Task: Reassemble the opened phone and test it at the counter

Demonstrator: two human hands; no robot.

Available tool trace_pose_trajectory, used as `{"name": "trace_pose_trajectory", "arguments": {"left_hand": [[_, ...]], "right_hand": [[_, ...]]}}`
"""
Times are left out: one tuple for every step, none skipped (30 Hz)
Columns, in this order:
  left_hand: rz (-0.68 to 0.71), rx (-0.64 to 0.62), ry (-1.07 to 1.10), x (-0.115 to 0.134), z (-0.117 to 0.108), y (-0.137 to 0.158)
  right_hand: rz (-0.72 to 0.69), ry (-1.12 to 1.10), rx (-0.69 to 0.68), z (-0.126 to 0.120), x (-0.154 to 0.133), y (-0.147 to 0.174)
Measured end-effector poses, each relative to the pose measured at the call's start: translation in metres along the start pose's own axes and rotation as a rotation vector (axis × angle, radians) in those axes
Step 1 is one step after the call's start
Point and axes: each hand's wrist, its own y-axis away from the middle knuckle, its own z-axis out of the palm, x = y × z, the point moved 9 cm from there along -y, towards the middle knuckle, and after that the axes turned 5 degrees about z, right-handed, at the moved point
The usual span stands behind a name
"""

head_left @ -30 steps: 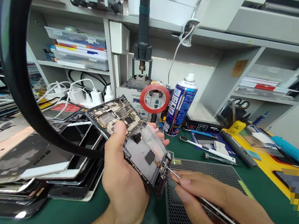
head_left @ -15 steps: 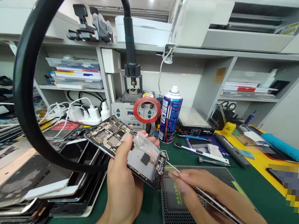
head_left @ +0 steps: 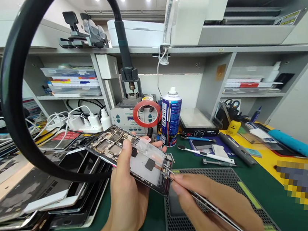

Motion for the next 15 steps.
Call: {"name": "trace_pose_trajectory", "arguments": {"left_hand": [[0.011, -0.002, -0.008, 0.001, 0.000, 0.000], [0.023, -0.004, -0.015, 0.002, 0.000, 0.000], [0.035, -0.007, -0.019, 0.002, -0.001, 0.000], [0.048, -0.010, -0.021, 0.003, -0.001, 0.000], [0.058, -0.017, -0.019, 0.003, -0.001, 0.001], [0.068, -0.029, -0.015, 0.003, -0.001, 0.002], [0.079, -0.044, -0.009, 0.003, -0.001, 0.003], [0.091, -0.064, -0.003, 0.003, -0.001, 0.005], [0.105, -0.085, -0.002, 0.003, -0.001, 0.007], [0.129, -0.101, -0.006, 0.004, -0.002, 0.009], [0.146, -0.121, -0.041, 0.004, -0.003, 0.011], [0.166, -0.134, -0.098, 0.003, -0.006, 0.012], [0.194, -0.135, -0.189, 0.003, -0.010, 0.014], [0.201, -0.128, -0.234, 0.001, -0.015, 0.014], [0.212, -0.124, -0.260, 0.000, -0.020, 0.015]], "right_hand": [[-0.013, 0.000, 0.018, -0.001, -0.001, 0.001], [-0.023, 0.004, 0.036, -0.003, -0.002, 0.003], [-0.028, 0.012, 0.051, -0.004, -0.002, 0.004], [-0.050, 0.020, 0.065, -0.005, -0.003, 0.006], [-0.082, 0.031, 0.061, -0.004, -0.004, 0.008], [-0.121, 0.045, 0.047, -0.003, -0.006, 0.009], [-0.156, 0.060, 0.024, -0.001, -0.007, 0.010], [-0.180, 0.073, -0.002, 0.001, -0.007, 0.011], [-0.193, 0.082, -0.025, 0.002, -0.007, 0.011], [-0.191, 0.087, -0.046, 0.003, -0.005, 0.011], [-0.174, 0.086, -0.053, 0.002, -0.003, 0.010], [-0.155, 0.074, -0.045, 0.001, -0.001, 0.009], [-0.138, 0.056, -0.033, -0.002, 0.000, 0.008], [-0.126, 0.032, -0.016, -0.004, 0.001, 0.007], [-0.117, 0.007, 0.003, -0.007, 0.001, 0.007]]}}
